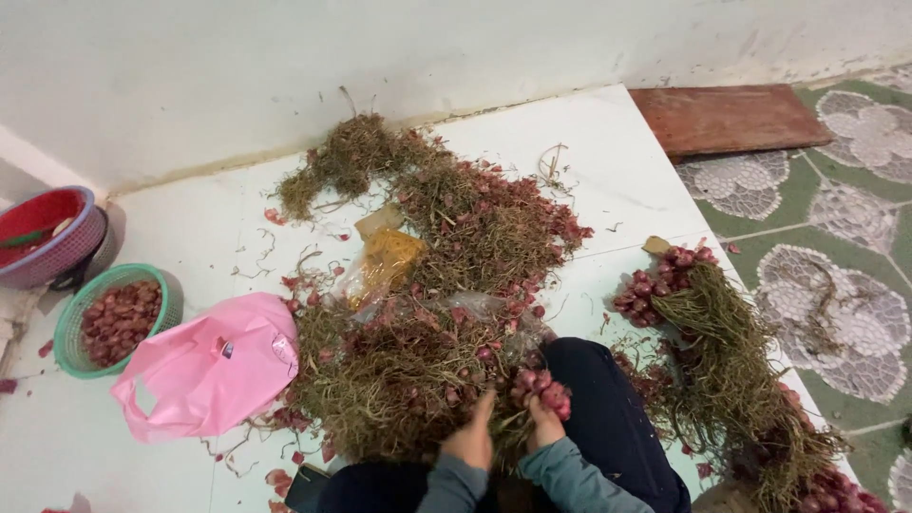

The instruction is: The person is manually sorting shallots by picking the bulbs out of a pile of dried stalks and roots and placing them into a basket.

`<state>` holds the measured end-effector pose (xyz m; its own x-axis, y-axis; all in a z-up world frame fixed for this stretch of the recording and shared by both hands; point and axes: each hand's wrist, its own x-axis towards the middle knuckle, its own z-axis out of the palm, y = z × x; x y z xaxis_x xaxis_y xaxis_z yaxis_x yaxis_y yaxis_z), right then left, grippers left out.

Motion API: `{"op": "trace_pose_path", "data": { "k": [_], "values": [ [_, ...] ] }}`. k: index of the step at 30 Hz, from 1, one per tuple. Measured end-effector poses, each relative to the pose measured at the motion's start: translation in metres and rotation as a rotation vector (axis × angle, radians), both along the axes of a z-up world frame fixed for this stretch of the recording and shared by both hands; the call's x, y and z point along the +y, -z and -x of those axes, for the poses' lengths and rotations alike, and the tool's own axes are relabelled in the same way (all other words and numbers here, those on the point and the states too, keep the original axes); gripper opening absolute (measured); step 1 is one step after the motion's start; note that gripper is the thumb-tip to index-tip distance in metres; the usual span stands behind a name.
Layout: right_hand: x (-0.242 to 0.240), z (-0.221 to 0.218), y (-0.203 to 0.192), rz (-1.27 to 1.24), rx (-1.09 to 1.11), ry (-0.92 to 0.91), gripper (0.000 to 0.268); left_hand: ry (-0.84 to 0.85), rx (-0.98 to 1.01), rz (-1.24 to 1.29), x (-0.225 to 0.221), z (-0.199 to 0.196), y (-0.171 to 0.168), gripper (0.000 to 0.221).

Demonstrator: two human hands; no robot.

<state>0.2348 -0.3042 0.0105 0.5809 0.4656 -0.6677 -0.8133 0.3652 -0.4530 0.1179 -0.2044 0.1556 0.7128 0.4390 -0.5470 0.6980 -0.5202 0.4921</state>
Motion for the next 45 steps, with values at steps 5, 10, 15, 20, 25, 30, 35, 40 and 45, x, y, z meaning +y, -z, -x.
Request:
{"op": "trace_pose_path", "data": {
  "k": [5,10,15,20,25,30,35,40,45],
  "values": [
    [-0.019,-0.021,0.025,-0.126,-0.284,-0.108,0.029,-0.156,-0.284,-0.058,0.084,-0.065,0.09,0.027],
    [-0.03,-0.029,-0.006,-0.096,-0.112,-0.292,0.031,0.194,-0.025,-0.366,0.105,-0.12,0.155,0.045],
    [-0.03,-0.033,0.012,-0.092,-0.073,-0.377,0.033,-0.068,0.017,-0.242,0.115,-0.109,0.142,0.039],
    [-0.019,-0.025,0.023,-0.064,-0.11,-0.375,0.028,-0.052,-0.053,-0.064,0.114,-0.106,0.142,0.036],
    [-0.033,-0.03,0.03,-0.049,-0.088,-0.399,0.029,-0.107,0.09,-0.107,0.108,-0.141,0.155,0.047],
    [-0.044,-0.041,0.029,-0.056,-0.033,-0.373,0.027,0.162,0.167,-0.336,0.119,-0.128,0.143,0.033],
    [-0.035,-0.041,0.032,-0.074,-0.003,-0.411,0.026,-0.629,-0.638,0.382,0.132,-0.047,0.108,0.043],
    [-0.008,-0.019,0.005,-0.117,-0.037,-0.484,0.024,-0.648,-1.056,0.766,0.132,-0.003,0.126,0.043],
    [0.011,-0.013,-0.009,-0.15,-0.077,-0.527,0.021,-0.762,-1.259,1.075,0.118,-0.004,0.124,0.04]
  ]
}}
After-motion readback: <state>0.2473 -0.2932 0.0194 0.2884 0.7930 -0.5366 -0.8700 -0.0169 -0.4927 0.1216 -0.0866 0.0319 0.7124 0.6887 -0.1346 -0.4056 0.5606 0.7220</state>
